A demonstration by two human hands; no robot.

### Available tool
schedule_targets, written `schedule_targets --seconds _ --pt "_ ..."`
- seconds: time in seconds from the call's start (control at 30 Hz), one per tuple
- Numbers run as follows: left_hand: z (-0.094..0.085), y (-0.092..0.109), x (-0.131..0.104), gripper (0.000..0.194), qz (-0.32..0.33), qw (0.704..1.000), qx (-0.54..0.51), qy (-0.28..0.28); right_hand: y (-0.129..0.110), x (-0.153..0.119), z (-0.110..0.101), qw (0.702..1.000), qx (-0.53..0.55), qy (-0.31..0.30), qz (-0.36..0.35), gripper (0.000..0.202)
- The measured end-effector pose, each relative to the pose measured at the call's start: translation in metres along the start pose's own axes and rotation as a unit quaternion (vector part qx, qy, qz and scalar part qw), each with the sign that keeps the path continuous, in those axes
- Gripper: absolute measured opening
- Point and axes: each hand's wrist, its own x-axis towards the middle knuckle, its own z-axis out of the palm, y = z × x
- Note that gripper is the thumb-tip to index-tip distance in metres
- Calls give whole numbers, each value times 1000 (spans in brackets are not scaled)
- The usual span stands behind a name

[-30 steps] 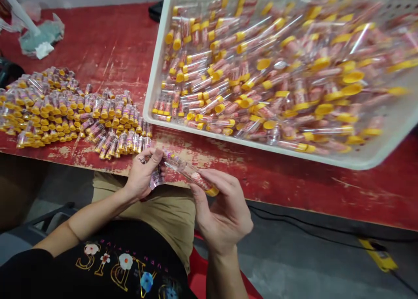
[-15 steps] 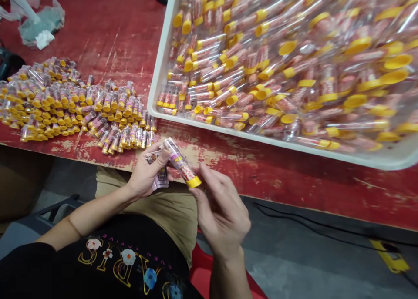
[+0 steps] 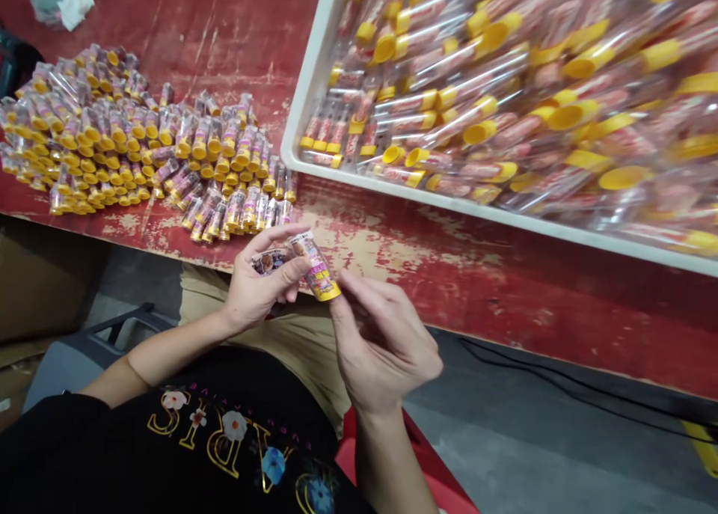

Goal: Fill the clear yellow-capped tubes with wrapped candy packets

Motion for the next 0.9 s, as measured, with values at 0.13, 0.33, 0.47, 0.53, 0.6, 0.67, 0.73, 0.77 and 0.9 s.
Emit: schedule_targets --seconds 0.13,0.33,0.47,0.53,0.6,0.67,0.73,0.77,0.9 --pt "-11 0 1 57 2 1000 -12 0 3 -3 9 1000 -11 -11 -5 23" --pt "-27 -7 6 61 11 999 -48 5 6 -2 26 999 -1 1 -33 26" --pt "-36 -10 5 64 -3 999 -40 30 8 -2 36 999 -19 -13 -30 21" --pt "-41 -12 4 65 -11 998 -37 46 8 -3 40 999 -31 -26 -34 17" --pt "-46 -15 1 64 -18 997 -39 66 8 -7 45 998 -29 -36 -47 18" --pt "-53 -18 -1 65 -26 995 -45 81 8 -10 50 997 -12 -50 -53 20" --pt "-60 -20 -5 69 -28 993 -57 97 10 -11 58 997 5 -60 -41 19" --pt "-64 -20 -6 71 -26 991 -67 110 11 -9 63 998 10 -61 -31 17" --pt "-77 -12 -14 64 -20 974 -116 196 19 10 95 999 12 -30 -30 8"
